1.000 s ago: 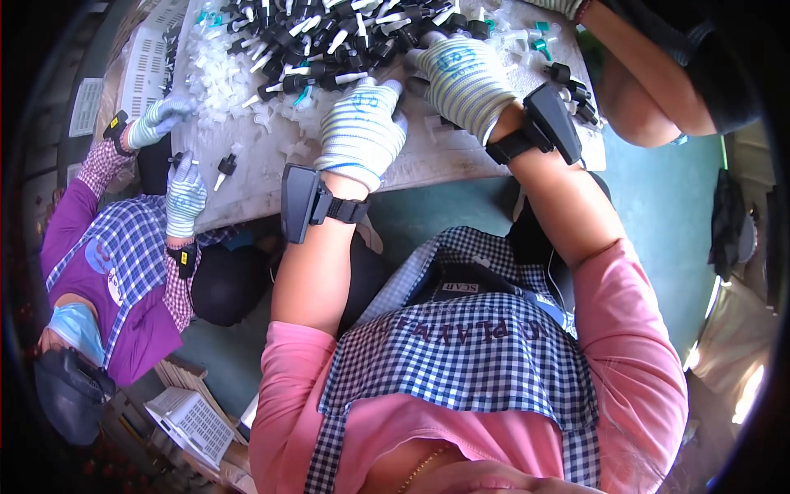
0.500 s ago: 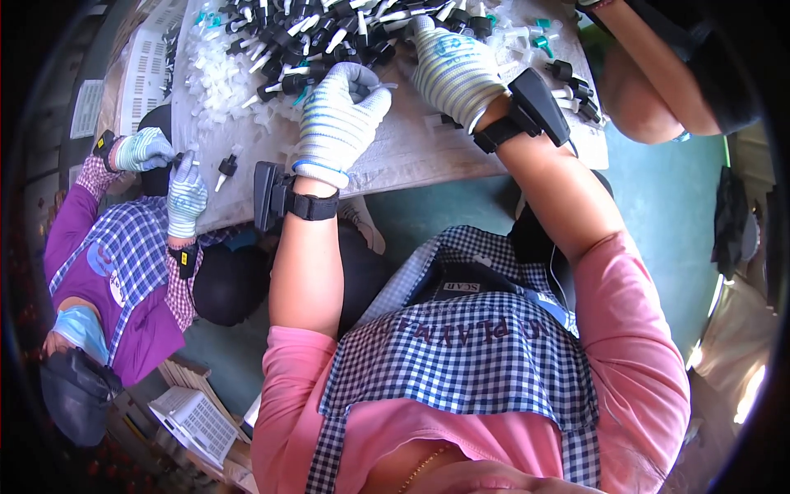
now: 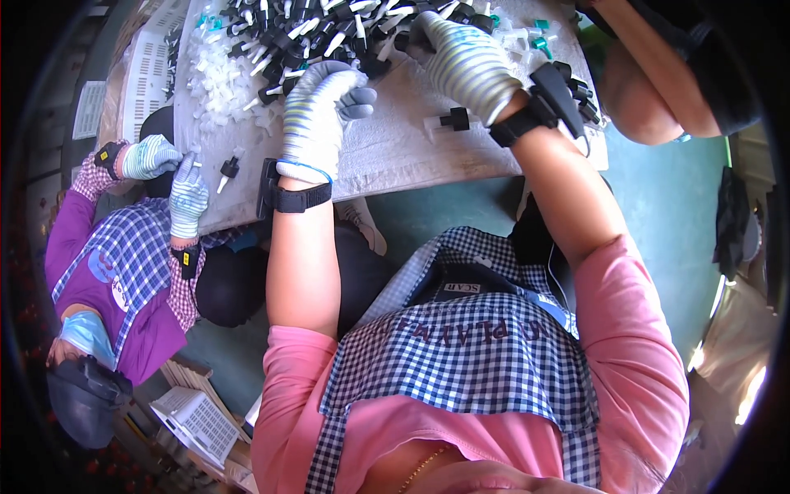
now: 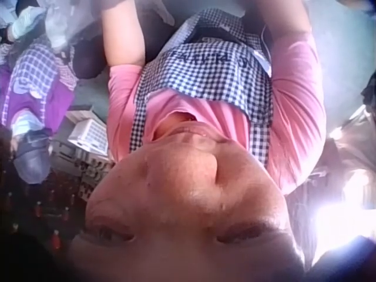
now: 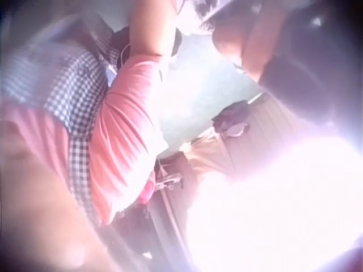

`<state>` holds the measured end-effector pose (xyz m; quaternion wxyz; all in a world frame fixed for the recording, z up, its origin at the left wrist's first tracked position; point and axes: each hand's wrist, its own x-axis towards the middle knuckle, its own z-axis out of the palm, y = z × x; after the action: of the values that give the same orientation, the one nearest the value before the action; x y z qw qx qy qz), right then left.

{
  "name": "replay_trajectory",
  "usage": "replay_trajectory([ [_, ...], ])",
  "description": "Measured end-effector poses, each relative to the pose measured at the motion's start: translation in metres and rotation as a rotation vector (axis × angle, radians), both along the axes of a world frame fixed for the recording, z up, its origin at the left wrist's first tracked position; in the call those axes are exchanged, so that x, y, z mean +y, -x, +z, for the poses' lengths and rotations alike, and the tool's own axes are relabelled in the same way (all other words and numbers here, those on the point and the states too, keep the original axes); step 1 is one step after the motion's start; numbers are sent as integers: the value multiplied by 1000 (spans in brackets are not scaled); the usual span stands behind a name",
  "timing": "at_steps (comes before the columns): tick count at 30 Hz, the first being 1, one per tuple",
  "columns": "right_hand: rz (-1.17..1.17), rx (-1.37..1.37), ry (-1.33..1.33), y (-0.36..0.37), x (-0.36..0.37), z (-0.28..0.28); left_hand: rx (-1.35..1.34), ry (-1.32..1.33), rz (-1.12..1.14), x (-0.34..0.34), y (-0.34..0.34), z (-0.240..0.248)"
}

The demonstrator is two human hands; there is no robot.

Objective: The recorder is manually assembling small plastic and rubber components at a workstation.

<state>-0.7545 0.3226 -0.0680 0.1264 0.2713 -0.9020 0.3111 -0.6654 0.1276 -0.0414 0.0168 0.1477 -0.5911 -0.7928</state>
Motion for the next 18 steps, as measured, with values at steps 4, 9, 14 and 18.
replay_trajectory([
  [4,151,-303,340,-11,8,12,-1,-152,67,-11,5,-5],
  [9,255,-479,402,-23,3,20,20,-174,53,-15,6,-6],
  [14,264,-494,433,-27,-1,18,49,-157,98,-12,7,-7],
  [18,218,-446,428,-33,-3,25,28,-173,97,-11,8,-4],
])
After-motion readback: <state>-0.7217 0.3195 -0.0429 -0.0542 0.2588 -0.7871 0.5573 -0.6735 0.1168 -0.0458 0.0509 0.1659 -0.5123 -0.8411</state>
